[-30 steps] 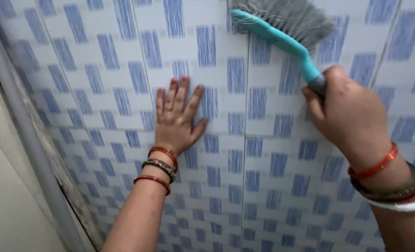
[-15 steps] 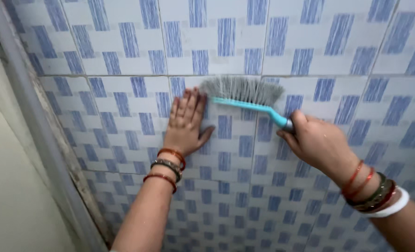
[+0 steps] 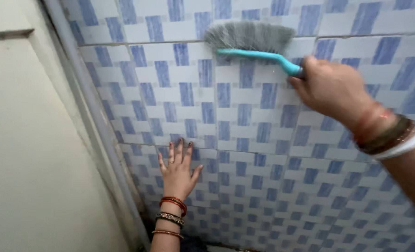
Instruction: The person scrubs the tiled bathroom wall using a blue scrub brush. They move the brush in circular and back-and-forth motions across the blue and white patterned tiles, focusing on the grout lines and corners.
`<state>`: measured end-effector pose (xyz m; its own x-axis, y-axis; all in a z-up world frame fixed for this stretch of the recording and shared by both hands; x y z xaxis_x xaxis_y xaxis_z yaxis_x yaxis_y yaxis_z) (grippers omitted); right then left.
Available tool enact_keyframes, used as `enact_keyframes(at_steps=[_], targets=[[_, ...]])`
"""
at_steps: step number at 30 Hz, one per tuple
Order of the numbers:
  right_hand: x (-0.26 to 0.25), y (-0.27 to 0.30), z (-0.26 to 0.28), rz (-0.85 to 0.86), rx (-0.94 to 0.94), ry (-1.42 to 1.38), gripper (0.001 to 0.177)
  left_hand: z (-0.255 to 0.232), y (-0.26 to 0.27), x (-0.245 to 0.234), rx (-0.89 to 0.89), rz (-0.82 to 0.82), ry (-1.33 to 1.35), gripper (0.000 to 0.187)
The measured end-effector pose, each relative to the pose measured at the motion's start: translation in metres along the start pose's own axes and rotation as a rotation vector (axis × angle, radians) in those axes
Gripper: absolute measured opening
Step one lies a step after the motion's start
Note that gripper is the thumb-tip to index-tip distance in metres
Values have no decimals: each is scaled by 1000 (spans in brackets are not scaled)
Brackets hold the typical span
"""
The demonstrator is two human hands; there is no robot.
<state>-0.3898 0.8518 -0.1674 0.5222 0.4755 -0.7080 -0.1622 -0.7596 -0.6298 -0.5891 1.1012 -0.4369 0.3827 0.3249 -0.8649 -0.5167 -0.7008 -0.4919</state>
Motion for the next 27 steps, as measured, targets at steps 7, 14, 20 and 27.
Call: enact_keyframes(at_steps=[7, 14, 20, 27], targets=[[56, -37, 164, -248, -215, -76, 40, 72, 32, -5, -121, -185, 101, 75], [158, 22, 234, 600, -582, 223, 44, 110, 55, -18, -54, -232, 96, 68], [73, -27, 154, 644, -173, 199, 52, 113, 61, -27, 21, -287, 128, 64], [64, -57, 191, 349, 20, -221, 52, 82, 53, -40, 17, -336, 233, 68]])
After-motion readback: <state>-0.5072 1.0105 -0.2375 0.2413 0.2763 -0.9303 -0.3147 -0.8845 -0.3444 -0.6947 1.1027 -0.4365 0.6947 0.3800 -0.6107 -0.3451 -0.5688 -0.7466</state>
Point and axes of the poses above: each hand's wrist, its own y-axis away from the middle knuckle, its own x-axis out of the palm, z = x × y, the point moved 10 cm from there along -y, towards the middle knuckle, and after that the axes turned 5 degrees about -x, right-handed, at the moved point
